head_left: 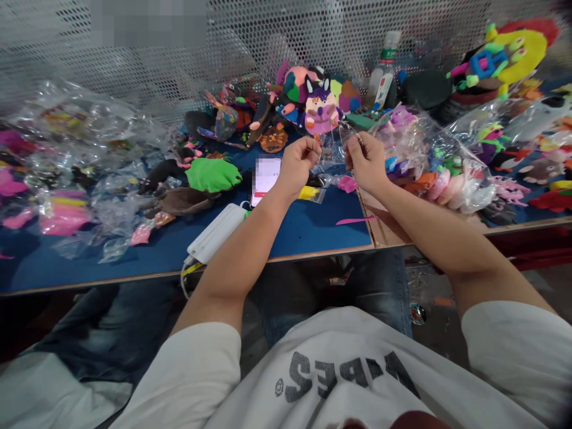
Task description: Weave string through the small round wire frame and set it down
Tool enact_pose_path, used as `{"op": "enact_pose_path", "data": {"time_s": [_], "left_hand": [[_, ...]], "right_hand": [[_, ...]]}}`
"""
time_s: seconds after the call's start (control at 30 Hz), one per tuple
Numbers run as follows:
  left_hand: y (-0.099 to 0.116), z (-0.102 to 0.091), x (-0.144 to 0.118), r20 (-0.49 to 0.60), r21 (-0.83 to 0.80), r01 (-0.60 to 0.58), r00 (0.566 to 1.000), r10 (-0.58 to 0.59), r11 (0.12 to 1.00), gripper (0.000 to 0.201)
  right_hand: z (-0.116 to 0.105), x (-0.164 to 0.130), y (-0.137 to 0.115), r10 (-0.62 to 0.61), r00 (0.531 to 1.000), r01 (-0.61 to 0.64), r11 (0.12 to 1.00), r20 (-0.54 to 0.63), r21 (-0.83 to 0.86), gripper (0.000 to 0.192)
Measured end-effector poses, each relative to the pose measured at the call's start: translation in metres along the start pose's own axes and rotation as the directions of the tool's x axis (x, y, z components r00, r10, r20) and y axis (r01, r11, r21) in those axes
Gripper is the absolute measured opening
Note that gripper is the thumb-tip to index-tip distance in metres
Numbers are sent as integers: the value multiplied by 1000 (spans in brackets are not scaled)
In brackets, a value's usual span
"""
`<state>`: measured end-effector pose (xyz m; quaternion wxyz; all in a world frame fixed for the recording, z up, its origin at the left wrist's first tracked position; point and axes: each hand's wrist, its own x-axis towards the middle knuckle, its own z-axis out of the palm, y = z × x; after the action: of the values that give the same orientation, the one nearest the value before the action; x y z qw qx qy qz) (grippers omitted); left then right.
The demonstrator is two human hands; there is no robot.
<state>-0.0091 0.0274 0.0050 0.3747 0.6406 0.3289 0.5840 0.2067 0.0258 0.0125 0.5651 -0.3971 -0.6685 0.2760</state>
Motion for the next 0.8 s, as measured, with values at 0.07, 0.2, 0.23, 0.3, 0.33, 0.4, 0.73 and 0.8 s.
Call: {"op": "enact_pose_path", "data": {"time_s": [0.07,0.2,0.23,0.3,0.33,0.4,0.73,0.8], "left_hand": [[-3,1,1,-21,-48,39,999,-40,998,27],[7,5,-3,-123,6,77,990,-76,997,44],[13,6,-5,-146,43,80,987,-73,996,46],[26,10,-10,-181,107,76,982,-55,991,48],[33,12,-13,-199,130,74,979,-47,989,48],[46,17,-18,-240,158,81,970,-41,984,49],[69,18,-32,-264,284,44,964,35,958,46],[70,17,-31,-261,304,-4,961,88,953,47]], "right_hand": [[1,-1,-4,-2,998,1,1000,57,28,72],[3,-5,-9,-60,975,56,998,215,25,66],[4,-7,-11,-75,971,73,997,226,15,65],[5,-10,-14,-92,975,95,995,204,-6,63],[6,-11,-15,-94,978,99,995,186,-15,62],[7,-14,-18,-92,982,97,995,165,-23,62],[7,-20,-26,-153,979,159,987,132,-33,62],[6,-21,-26,-156,982,158,987,109,-15,61]]}}
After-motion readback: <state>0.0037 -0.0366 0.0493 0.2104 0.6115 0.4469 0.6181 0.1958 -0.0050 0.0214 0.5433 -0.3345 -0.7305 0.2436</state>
